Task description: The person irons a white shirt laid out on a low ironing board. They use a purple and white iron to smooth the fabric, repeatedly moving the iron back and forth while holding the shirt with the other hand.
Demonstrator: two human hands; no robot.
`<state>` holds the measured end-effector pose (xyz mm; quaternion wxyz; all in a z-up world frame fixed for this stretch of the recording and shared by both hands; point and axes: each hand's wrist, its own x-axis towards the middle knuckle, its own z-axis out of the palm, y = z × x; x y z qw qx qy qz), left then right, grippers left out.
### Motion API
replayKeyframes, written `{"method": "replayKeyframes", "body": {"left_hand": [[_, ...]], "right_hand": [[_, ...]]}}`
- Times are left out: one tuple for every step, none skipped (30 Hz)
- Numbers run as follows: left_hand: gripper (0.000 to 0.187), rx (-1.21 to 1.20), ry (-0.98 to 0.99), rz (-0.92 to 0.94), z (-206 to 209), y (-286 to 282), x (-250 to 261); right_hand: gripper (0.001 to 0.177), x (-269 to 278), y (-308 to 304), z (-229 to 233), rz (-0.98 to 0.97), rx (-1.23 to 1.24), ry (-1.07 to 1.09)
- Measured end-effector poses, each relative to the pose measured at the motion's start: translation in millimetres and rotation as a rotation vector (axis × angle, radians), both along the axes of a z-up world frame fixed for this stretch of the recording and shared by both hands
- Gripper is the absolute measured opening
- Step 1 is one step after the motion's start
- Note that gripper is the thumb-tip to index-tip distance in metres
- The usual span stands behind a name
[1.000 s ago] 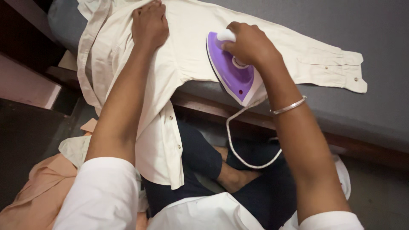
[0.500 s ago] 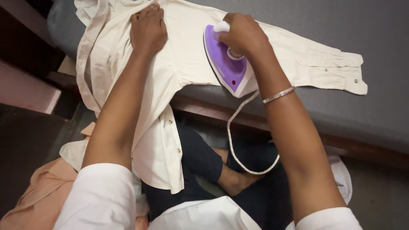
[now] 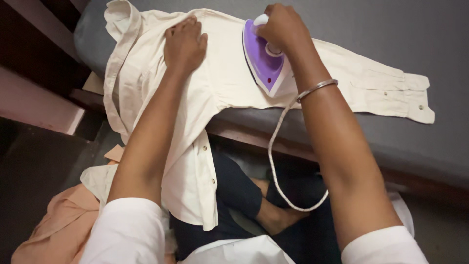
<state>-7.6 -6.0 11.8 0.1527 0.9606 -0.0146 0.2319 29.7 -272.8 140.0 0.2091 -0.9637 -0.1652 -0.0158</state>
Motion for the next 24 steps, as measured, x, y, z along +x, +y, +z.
{"method": "replayKeyframes", "body": {"left_hand": [[0.045, -0.014, 0.019, 0.006, -1.0, 0.7, -0.7], [0.045, -0.006, 0.011, 0.004, -1.6, 0.7, 0.2], [0.046, 0.003, 0.005, 0.003, -2.2, 0.6, 1.3], [0.046, 0.012, 0.0, 0.002, -3.1, 0.9, 1.6], [0.046, 0.01, 0.004, 0.006, -3.3, 1.5, 2.0], [0.047, 0.009, 0.008, 0.01, -3.7, 1.7, 2.0], [0.047, 0.008, 0.016, 0.007, -4.8, 1.2, 1.3], [0.046, 0.014, 0.018, 0.01, -5.2, 2.0, 0.8], [0.046, 0.021, 0.019, 0.009, -4.4, 1.7, 2.1], [0.045, 0.028, 0.02, 0.008, -3.6, 1.1, 3.3], [0.045, 0.029, 0.008, 0.002, -3.4, 0.6, 3.3], [0.045, 0.029, -0.004, -0.005, -2.9, 1.7, 1.9], [0.045, 0.027, -0.02, -0.01, -2.0, 0.3, 1.8], [0.044, 0.002, -0.002, -0.007, -1.2, -2.3, 1.4], [0.043, -0.022, 0.015, -0.001, 0.8, -1.1, -0.3], [0.042, -0.046, 0.032, 0.006, 2.4, -0.6, -1.5], [0.041, -0.043, 0.018, 0.001, 2.0, -0.7, -4.1], [0.041, -0.04, 0.003, -0.003, 1.1, -1.0, -6.1], [0.041, -0.036, -0.019, -0.008, 2.3, -0.6, -4.5], [0.041, -0.03, -0.017, -0.005, 3.2, -0.2, -2.7], [0.042, -0.023, -0.011, -0.004, 2.2, -0.3, -2.2], [0.042, -0.017, -0.006, -0.002, 1.1, -0.6, -1.5], [0.043, -0.012, -0.01, -0.003, 0.4, -0.6, -0.9], [0.044, -0.007, -0.013, -0.003, 0.3, 0.1, -0.9]], "right_hand": [[0.051, 3.8, 1.9, -0.2, -0.001, 0.008, -0.009], [0.052, 6.7, 3.8, -0.1, -0.001, 0.015, -0.017], [0.054, 8.8, 5.4, 0.6, -0.01, 0.018, 0.005], [0.055, 10.3, 6.5, 2.0, -0.018, 0.021, 0.028], [0.056, 10.7, 7.6, 3.6, -0.028, 0.026, 0.048], [0.057, 9.7, 8.1, 4.7, -0.019, 0.039, 0.048], [0.058, 6.7, 5.9, 4.6, -0.017, 0.053, 0.052], [0.06, 3.6, 4.3, 4.2, -0.015, 0.067, 0.056], [0.059, 1.1, 2.4, 4.5, -0.016, 0.052, 0.062], [0.058, -1.1, 0.5, 4.8, -0.017, 0.037, 0.068], [0.058, -4.4, -3.2, 4.0, -0.021, 0.02, 0.074], [0.057, -8.6, -6.7, 2.2, -0.016, 0.011, 0.066], [0.056, -12.2, -9.8, 1.3, -0.011, 0.0, 0.053], [0.056, -16.2, -13.2, 0.6, -0.005, -0.011, 0.041], [0.056, -21.0, -16.2, 0.5, 0.019, -0.023, 0.022], [0.055, -27.2, -20.7, 0.7, 0.042, -0.035, 0.003], [0.055, -35.0, -23.4, -0.1, 0.068, -0.046, -0.012], [0.056, -42.7, -25.3, 0.7, 0.033, -0.058, 0.036], [0.058, -48.8, -27.4, 5.1, -0.002, -0.068, 0.078], [0.059, -55.3, -29.5, 10.0, -0.037, -0.079, 0.119], [0.059, -63.5, -31.9, 13.5, -0.037, -0.098, 0.129], [0.059, -71.4, -34.4, 17.0, -0.036, -0.118, 0.138], [0.059, -79.1, -36.8, 20.3, -0.037, -0.136, 0.147], [0.059, -86.5, -38.5, 23.2, -0.043, -0.143, 0.151]]}}
